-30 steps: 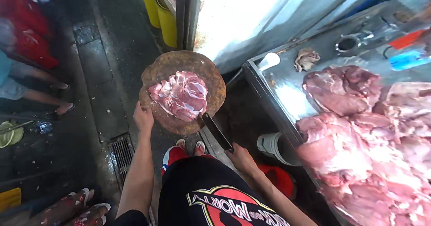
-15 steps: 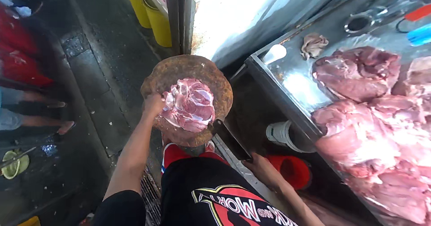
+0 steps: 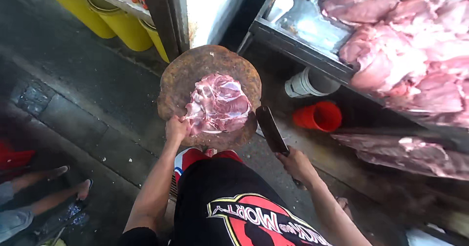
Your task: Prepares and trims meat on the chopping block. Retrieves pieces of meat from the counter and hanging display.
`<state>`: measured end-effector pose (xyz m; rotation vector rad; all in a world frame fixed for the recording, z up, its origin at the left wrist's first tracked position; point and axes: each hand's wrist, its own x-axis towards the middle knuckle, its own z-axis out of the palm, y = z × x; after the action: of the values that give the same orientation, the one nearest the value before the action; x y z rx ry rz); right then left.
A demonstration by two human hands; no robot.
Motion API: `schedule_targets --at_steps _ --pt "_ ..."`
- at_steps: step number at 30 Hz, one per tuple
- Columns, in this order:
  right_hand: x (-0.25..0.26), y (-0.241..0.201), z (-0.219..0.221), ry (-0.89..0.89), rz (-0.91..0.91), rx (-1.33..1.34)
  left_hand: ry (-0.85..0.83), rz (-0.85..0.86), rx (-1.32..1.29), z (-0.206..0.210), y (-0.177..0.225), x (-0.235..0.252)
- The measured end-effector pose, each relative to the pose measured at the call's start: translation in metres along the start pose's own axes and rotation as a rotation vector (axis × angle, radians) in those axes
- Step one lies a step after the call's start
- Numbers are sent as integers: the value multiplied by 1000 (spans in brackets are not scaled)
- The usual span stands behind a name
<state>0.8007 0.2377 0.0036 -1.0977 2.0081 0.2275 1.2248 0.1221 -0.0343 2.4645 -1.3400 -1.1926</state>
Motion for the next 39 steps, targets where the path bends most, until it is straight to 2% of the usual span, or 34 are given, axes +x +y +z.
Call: schedule_targets --at_steps 4,9,12,14,16,18,22,24,26,28,33,35,37,38,39 --pt "-12 -6 22 77 16 57 -13 49 145 -9 -7 4" --pt "-52 -37 37 172 -31 170 -63 143 106 -32 -10 3" --pt "-95 -67 44 231 -160 252 -55 299 108 -25 -19 2" --pt "-117 -89 55 248 -290 317 -116 365 150 -13 -26 7" --pt "-126 -116 70 169 -350 376 -166 362 158 -13 -29 11" --pt "-122 -143 91 52 -335 437 -190 350 162 -23 -30 14" --pt "-113 -193 134 -67 -254 353 -241 334 116 -63 -47 24" --pt "-111 -215 146 -63 -220 349 -273 312 79 -83 -56 38" --pt "-119 -238 141 18 -211 374 -293 294 47 -96 -66 49" --pt "-133 -261 122 189 -245 415 -301 303 -3 -105 -70 56" --pt "-170 -301 72 726 -548 622 -207 392 -102 -115 -63 48" --pt "-175 -311 80 865 -660 703 -187 387 -147 -110 -61 42" --pt "-163 -306 124 856 -593 659 -196 386 -168 -104 -63 36" --pt "-154 -299 152 742 -447 529 -214 392 -158 -101 -64 34" --pt "-144 -294 177 517 -258 379 -237 400 -115 -98 -64 31"
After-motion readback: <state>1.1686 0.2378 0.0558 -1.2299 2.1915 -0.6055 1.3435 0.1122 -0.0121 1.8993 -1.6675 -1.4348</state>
